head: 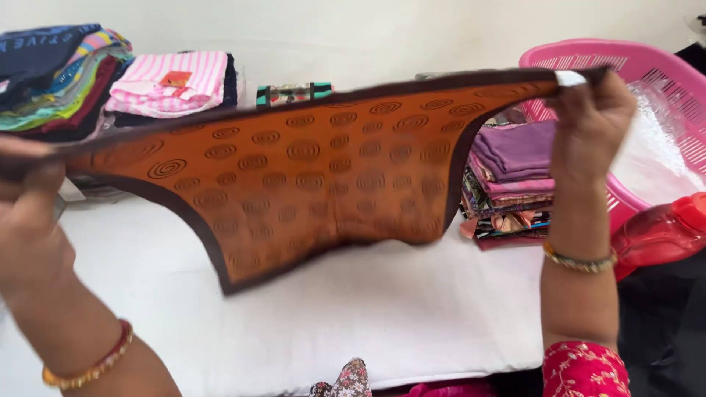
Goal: The person folds several pieces of clothing, including a pink patterned top, a purple scarf, a brown patterned scarf, and a green patterned scarf. They smooth each item on a white table surface, fold it neatly, and place it into a pink basket.
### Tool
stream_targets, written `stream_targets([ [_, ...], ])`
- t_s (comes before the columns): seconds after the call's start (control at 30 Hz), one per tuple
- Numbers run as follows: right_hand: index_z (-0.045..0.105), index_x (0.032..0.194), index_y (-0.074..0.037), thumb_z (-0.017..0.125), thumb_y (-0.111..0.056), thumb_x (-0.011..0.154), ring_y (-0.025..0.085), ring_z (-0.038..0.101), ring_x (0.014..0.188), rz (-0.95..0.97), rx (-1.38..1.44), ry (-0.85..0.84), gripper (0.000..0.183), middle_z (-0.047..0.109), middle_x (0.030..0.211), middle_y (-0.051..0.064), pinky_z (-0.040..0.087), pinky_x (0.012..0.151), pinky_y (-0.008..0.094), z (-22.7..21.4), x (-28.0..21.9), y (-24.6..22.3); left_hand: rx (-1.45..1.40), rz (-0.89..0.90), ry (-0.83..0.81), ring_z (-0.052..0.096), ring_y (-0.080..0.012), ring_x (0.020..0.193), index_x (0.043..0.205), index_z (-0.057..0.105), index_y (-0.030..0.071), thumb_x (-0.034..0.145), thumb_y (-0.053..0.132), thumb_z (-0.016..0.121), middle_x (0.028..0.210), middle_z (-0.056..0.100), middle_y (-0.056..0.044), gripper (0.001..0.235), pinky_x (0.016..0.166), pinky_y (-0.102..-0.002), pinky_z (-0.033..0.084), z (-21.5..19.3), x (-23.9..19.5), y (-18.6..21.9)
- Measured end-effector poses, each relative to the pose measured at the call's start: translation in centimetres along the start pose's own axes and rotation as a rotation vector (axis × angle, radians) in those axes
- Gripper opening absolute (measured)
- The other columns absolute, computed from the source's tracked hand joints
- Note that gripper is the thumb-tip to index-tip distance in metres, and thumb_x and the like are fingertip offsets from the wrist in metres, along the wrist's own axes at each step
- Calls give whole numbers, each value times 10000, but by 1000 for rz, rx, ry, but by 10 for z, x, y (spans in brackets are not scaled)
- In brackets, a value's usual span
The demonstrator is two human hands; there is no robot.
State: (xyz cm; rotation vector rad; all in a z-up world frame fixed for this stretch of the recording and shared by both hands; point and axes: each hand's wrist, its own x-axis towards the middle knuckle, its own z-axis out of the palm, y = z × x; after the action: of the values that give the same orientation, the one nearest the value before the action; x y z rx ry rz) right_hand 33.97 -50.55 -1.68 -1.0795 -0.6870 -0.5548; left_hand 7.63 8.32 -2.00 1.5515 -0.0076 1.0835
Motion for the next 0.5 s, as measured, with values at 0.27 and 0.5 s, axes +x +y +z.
stream_targets([
  [0.27, 711, 1041, 50, 722, -13, 1088, 211, 734, 954, 182, -55, -219, 79, 718, 975, 170, 586, 929, 321, -54, -118, -53, 34, -158, -398, 757, -149, 1026, 946, 637, 46, 774, -164, 631, 974, 743, -73, 271, 979, -303, 619, -37, -99, 36],
  [0.5, 726, 994, 69, 638, 146, 841, 235, 739, 973, 577, -263, -341, 193, 748, 1020, 173, 592, 894, 344, -125, -196, -2, 679, -499, -725, 773, -190, 963, 903, 775, 13, 781, -50, 738, 920, 802, -81, 143, 922, -351, 582, -63, -145, -14],
])
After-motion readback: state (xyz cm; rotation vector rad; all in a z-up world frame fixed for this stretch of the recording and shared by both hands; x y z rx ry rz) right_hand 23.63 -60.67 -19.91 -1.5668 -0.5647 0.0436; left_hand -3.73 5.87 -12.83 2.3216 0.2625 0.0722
